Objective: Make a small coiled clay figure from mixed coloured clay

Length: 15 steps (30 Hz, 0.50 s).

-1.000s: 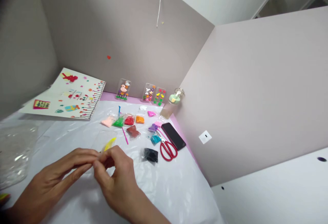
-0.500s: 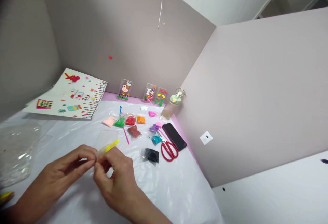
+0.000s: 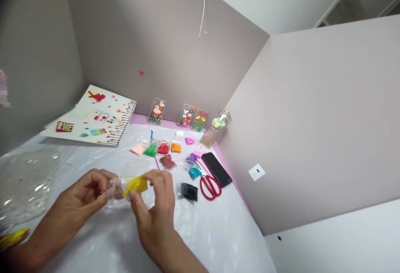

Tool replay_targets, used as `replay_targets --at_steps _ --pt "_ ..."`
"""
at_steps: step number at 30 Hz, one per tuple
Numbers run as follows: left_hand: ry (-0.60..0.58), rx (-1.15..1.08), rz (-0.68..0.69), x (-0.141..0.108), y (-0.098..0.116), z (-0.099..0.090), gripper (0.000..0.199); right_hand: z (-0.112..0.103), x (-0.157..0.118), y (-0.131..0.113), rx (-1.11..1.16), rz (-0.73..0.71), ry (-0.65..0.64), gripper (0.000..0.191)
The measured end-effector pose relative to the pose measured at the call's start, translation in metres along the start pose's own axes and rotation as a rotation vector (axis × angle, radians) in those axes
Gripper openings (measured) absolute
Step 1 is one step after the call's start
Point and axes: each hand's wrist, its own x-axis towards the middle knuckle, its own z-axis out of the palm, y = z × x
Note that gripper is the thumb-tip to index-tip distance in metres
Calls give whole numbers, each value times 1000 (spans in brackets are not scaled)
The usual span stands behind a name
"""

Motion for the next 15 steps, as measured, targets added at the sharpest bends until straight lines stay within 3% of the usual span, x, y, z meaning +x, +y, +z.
replay_targets --at_steps 3,6,8,11,15 --pt "-35 40 4 -1 -1 -2 16 -3 6 5 138 260 -81 40" --pt "-79 133 3 0 -5 -6 13 -2 8 10 428 481 -235 36" --pt "-95 186 12 1 -7 -8 15 0 8 11 521 523 -230 31" --pt "-132 255 53 3 -8 -10 15 2 6 11 467 497 -136 25" --pt "-126 361 211 4 -8 -9 17 5 4 10 411 490 -110 20"
